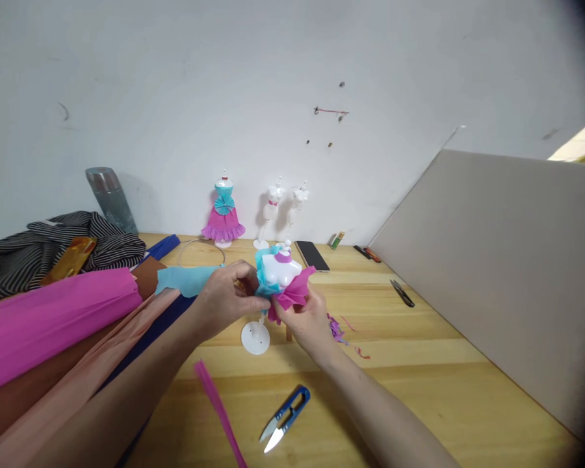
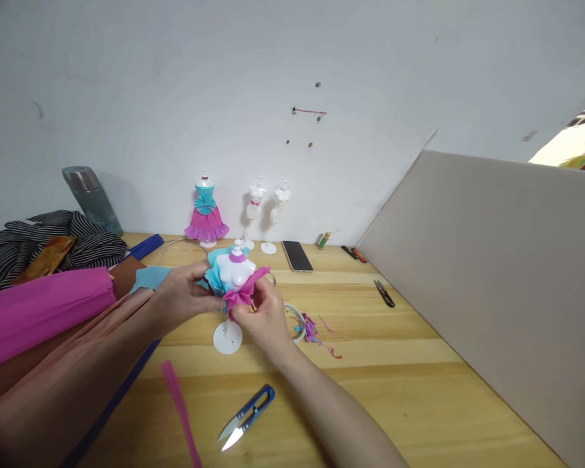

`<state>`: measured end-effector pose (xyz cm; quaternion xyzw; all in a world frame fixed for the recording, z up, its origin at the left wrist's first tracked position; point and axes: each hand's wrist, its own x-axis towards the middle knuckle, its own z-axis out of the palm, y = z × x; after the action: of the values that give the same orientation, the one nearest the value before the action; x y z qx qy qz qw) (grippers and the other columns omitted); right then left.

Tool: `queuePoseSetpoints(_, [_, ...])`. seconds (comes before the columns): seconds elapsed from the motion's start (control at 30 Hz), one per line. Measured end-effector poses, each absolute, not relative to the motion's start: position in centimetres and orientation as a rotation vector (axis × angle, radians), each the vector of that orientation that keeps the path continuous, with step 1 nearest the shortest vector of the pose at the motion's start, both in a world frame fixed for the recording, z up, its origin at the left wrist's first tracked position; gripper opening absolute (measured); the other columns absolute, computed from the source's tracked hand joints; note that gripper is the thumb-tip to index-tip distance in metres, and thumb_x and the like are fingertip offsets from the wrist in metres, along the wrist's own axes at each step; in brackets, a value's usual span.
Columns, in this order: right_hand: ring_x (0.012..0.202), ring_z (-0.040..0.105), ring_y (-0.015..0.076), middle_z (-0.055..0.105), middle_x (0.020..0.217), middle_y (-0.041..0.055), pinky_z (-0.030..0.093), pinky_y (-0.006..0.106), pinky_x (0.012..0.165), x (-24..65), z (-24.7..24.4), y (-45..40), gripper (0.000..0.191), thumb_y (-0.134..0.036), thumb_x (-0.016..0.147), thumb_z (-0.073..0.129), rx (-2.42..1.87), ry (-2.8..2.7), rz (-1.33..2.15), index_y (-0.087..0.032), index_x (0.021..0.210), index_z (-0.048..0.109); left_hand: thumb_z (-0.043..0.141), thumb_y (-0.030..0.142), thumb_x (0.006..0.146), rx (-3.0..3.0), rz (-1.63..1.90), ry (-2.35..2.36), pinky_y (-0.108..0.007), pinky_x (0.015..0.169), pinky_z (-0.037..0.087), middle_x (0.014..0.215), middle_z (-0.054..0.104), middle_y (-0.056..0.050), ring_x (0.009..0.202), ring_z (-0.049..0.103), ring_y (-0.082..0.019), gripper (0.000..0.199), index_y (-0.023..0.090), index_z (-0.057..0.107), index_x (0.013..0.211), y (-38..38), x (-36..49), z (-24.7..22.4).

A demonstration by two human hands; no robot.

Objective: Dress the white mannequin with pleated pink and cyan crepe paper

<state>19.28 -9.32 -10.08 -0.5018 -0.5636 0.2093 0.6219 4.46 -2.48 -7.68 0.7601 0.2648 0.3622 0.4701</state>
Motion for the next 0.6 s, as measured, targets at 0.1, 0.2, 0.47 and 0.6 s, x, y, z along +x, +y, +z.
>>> queuePoseSetpoints(0.1, [0.051,0.047,0.0098,0.051,0.059,-0.0044,0.042,0.02,0.046,19.25,-9.83,-9.27,0.008,-0.019,0.063,0.056,-1.153,-1.279,0.472,-0.019,0.067,0.049,0.072,0.024,0.062,1.784,0.872,0.607,-0.026,0.062,0.049,0.073,0.057,-0.001,0.068,0.057,-0.015,0.017,0.014,0.06,0.069,-2.3,4.52,-7.82])
queuePoseSetpoints(0.2, [0.048,0.046,0.0094,0.05,0.057,-0.0051,0.042,0.021,0.046,19.27,-9.82,-9.19,0.009,-0.019,0.062,0.056,-1.139,-1.273,0.472,-0.02,0.065,0.048,0.07,0.025,0.064,1.735,0.925,0.581,-0.026,0.062,0.048,0.072,0.055,-0.001,0.067,0.056,-0.014,0.016,0.014,0.059,0.066,-2.24,4.72,-8.1])
queuePoseSetpoints(0.47, [0.046,0.046,0.0097,0.051,0.053,-0.005,0.041,0.02,0.042,19.35,-10.31,-8.84,0.012,-0.021,0.061,0.06,-1.152,-1.22,0.472,-0.02,0.065,0.049,0.074,0.027,0.062,1.692,0.99,0.667,-0.022,0.055,0.043,0.06,0.052,0.004,0.058,0.05,-0.01,0.02,0.014,0.058,0.063,-2.71,5.19,-8.22])
queuePoseSetpoints(0.6, [0.044,0.047,0.0096,0.05,0.052,-0.0059,0.041,0.02,0.041,19.39,-10.57,-8.74,0.014,-0.022,0.062,0.062,-1.127,-1.204,0.534,-0.02,0.066,0.049,0.078,0.031,0.06,1.639,0.972,0.676,-0.021,0.053,0.044,0.059,0.051,0.004,0.056,0.051,-0.01,0.026,0.014,0.057,0.062,-2.65,5.28,-8.52])
